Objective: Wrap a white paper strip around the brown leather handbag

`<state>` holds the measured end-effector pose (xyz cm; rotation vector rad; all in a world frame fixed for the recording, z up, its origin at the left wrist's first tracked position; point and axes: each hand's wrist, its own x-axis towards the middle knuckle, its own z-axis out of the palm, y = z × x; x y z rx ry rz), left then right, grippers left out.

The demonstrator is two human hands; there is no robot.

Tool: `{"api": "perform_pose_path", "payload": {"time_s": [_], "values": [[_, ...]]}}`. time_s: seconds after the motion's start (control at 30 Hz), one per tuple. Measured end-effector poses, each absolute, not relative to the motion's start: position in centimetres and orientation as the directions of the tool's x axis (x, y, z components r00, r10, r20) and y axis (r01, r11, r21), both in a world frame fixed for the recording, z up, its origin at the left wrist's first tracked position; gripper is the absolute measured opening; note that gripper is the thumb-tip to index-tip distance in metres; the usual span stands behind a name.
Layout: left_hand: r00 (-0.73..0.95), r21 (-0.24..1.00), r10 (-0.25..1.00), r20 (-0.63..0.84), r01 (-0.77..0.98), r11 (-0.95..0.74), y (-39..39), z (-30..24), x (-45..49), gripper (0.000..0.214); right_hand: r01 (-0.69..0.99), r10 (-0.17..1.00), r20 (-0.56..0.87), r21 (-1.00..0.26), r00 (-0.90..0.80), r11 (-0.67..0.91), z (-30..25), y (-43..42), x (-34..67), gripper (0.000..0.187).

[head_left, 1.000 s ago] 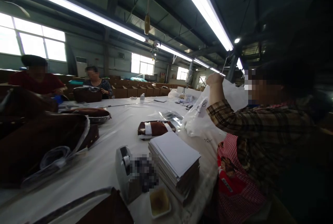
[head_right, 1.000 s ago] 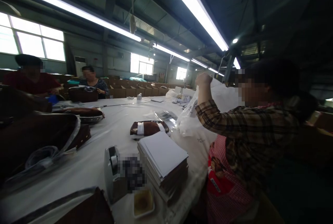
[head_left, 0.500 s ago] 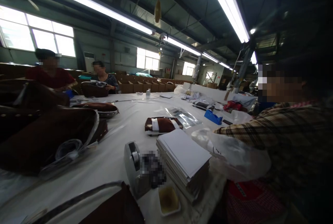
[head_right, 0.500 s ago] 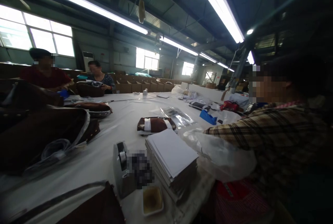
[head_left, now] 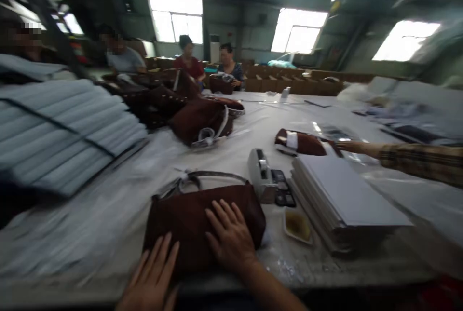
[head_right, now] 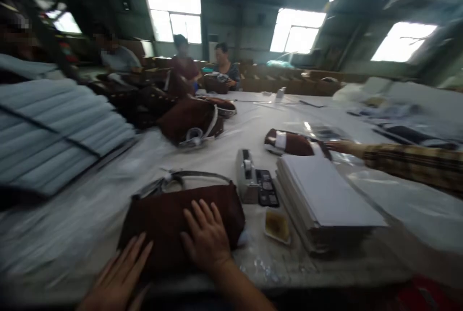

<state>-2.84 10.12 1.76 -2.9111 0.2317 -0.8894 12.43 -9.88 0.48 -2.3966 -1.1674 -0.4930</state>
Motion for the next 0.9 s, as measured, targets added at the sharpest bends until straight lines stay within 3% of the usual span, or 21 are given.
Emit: {"api": "perform_pose_path", "payload": {"time_s": [0.07, 0.23, 0.37, 0.53, 0.7, 0.77, 0.9], "values": [[0.875, -0.143, -0.158, 0.458, -0.103, -0.984, 8.0, 3.8, -2.2, 0.075, 0.807, 0.663, 0.484, -0.187, 0.571, -0.560, 0.7, -9.7, 12.7, 0.051], [0.903, 0.079, -0.043, 0.428, -0.084, -0.993, 4.4, 4.4, 3.5, 0.065, 0.874, 0.711, 0.535, -0.120, 0.456, -0.471, -0.3, -10.2, 13.5, 0.051], [0.893, 0.098, 0.003, 0.451, -0.046, -0.994, 4.0, 1.4, 4.2, 0.069, 0.907, 0.705, 0.572, -0.284, 0.420, -0.310, 0.5, -12.4, 14.8, 0.041], [0.854, 0.056, -0.025, 0.519, -0.063, -0.996, 3.8, 0.4, 3.4, 0.058, 0.851, 0.702, 0.513, -0.451, 0.494, -0.269, 6.4, -10.5, 17.7, 0.032], [0.826, 0.028, -0.018, 0.563, -0.040, -0.999, 3.6, 0.5, 3.4, 0.053, 0.858, 0.902, 0.330, -0.508, 0.278, -0.079, 10.2, 1.8, 22.3, 0.029], [0.814, 0.021, -0.016, 0.580, -0.034, -0.999, 3.6, 0.5, 3.4, 0.053, 0.912, 0.976, 0.147, -0.401, 0.162, -0.091, 9.7, 7.5, 24.2, 0.032], [0.777, 0.000, -0.015, 0.629, -0.019, -1.000, 3.6, 0.0, 3.7, 0.053, 0.953, 0.996, 0.002, -0.290, 0.094, -0.089, 7.2, 15.9, 26.4, 0.029]]}}
